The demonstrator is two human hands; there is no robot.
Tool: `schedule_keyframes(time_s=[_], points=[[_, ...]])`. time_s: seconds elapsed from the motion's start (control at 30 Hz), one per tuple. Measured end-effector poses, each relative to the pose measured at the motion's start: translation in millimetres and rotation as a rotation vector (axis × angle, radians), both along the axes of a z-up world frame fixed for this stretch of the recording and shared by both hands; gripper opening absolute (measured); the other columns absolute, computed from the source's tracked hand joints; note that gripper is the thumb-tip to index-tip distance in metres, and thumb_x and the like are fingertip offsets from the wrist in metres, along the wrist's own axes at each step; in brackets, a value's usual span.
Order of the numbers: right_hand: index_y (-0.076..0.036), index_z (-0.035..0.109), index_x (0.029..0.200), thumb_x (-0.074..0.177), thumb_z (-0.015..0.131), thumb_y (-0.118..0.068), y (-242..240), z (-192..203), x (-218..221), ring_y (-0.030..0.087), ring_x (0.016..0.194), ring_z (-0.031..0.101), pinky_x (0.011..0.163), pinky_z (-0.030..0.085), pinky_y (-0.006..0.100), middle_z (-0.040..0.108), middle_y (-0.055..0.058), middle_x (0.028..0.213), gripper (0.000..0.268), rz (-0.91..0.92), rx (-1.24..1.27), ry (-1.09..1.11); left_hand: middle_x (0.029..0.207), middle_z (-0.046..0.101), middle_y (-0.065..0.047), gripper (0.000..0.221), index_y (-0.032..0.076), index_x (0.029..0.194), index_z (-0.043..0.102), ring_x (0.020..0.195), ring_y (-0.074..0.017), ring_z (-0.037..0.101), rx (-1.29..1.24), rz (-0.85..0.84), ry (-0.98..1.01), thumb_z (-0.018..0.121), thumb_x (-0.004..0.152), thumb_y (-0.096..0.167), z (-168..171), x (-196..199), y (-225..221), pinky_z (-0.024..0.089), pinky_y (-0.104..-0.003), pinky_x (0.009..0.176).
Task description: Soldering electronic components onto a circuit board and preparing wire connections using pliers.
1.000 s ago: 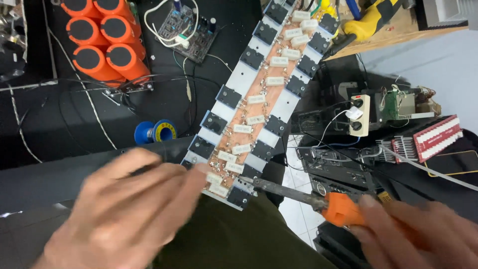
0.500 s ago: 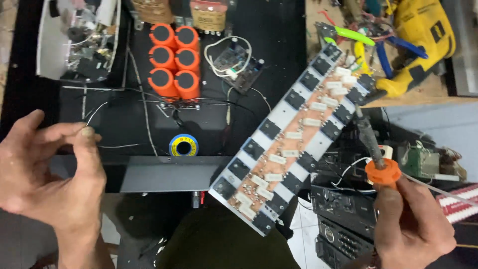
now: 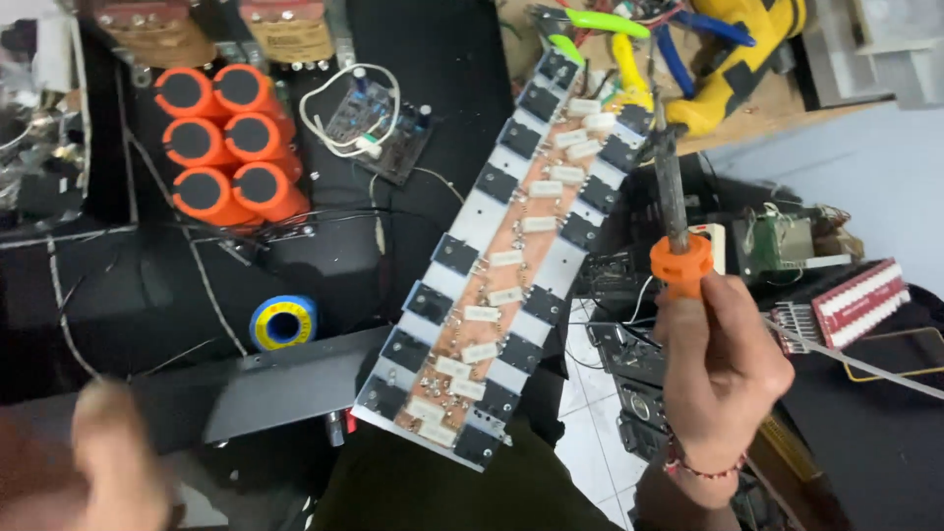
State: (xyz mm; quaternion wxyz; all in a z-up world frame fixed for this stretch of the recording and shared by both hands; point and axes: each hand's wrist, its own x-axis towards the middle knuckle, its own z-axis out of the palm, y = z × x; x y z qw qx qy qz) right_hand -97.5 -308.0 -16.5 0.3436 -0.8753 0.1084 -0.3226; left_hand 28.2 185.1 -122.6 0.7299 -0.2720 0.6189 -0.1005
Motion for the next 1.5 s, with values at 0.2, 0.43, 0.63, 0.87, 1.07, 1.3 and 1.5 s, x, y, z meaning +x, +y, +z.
schedule_keyframes(time_s=[0.2,0.43,0.63,0.87,1.07,1.3,1.5], points=[[0.007,0.062,0.115,0.111,0.058,-0.007,-5,-12,8,0.014,0.064,0.040,0.060,0.036,0.033,0.049,0.008,0.080,0.015,-0.063,0.081,0.022,0.126,0.073,-0.032,0.036,-0.015,0.129,0.074,0.115,-0.0398,0.069,-2.448,1.061,1.135,0.065,0.098,0.000,177,-7,-196,0.051,-0.047,0.106],[0.010,0.063,0.125,0.105,0.065,-0.006,-9,-29,7,0.013,0.076,0.048,0.062,0.044,0.031,0.057,0.010,0.094,0.025,-0.148,0.260,-0.010,0.140,0.063,-0.017,0.039,0.004,0.131,0.061,0.128,-0.0349,0.063,-1.603,1.676,1.572,0.063,0.093,0.010,144,101,-224,0.043,-0.051,0.115],[0.010,0.064,0.122,0.104,0.067,-0.005,-5,-25,-1,0.015,0.083,0.047,0.069,0.042,0.031,0.056,0.009,0.097,0.024,-0.158,0.222,0.038,0.124,0.064,-0.018,0.038,0.008,0.127,0.057,0.107,-0.0377,0.069,-1.293,1.607,1.444,0.069,0.091,0.009,105,141,-263,0.059,-0.049,0.087],[0.013,0.060,0.125,0.102,0.070,0.000,-17,-39,-9,0.019,0.089,0.057,0.072,0.052,0.032,0.062,0.018,0.112,0.028,-0.154,0.227,-0.025,0.085,0.071,-0.013,0.021,0.000,0.084,0.065,0.072,-0.0200,0.074,-1.492,1.833,1.738,0.050,0.090,-0.013,126,154,-267,0.055,-0.031,0.051],[0.009,0.059,0.128,0.101,0.069,0.001,-13,-41,-1,0.022,0.099,0.063,0.081,0.057,0.031,0.064,0.020,0.119,0.030,-0.105,0.270,-0.027,0.075,0.077,-0.011,0.006,-0.005,0.087,0.065,0.081,-0.0194,0.081,-1.844,1.111,1.817,0.070,0.091,-0.007,109,187,-222,0.063,-0.029,0.058],[0.015,0.058,0.130,0.105,0.067,0.000,-7,-35,5,0.023,0.091,0.056,0.076,0.052,0.035,0.059,0.019,0.105,0.030,-0.099,0.184,-0.031,0.054,0.032,-0.003,0.072,0.005,0.059,0.027,0.053,-0.0163,0.043,-1.863,0.800,1.735,0.084,0.101,-0.005,121,183,-208,0.037,-0.033,0.055],[0.009,0.060,0.110,0.101,0.067,-0.003,-10,-10,17,0.013,0.085,0.051,0.073,0.047,0.026,0.058,0.011,0.099,0.017,-0.201,0.196,-0.044,0.115,0.079,-0.012,0.041,0.000,0.123,0.063,0.113,-0.0233,0.075,-1.484,1.474,1.643,0.071,0.083,0.002,147,152,-234,0.056,-0.044,0.097]])
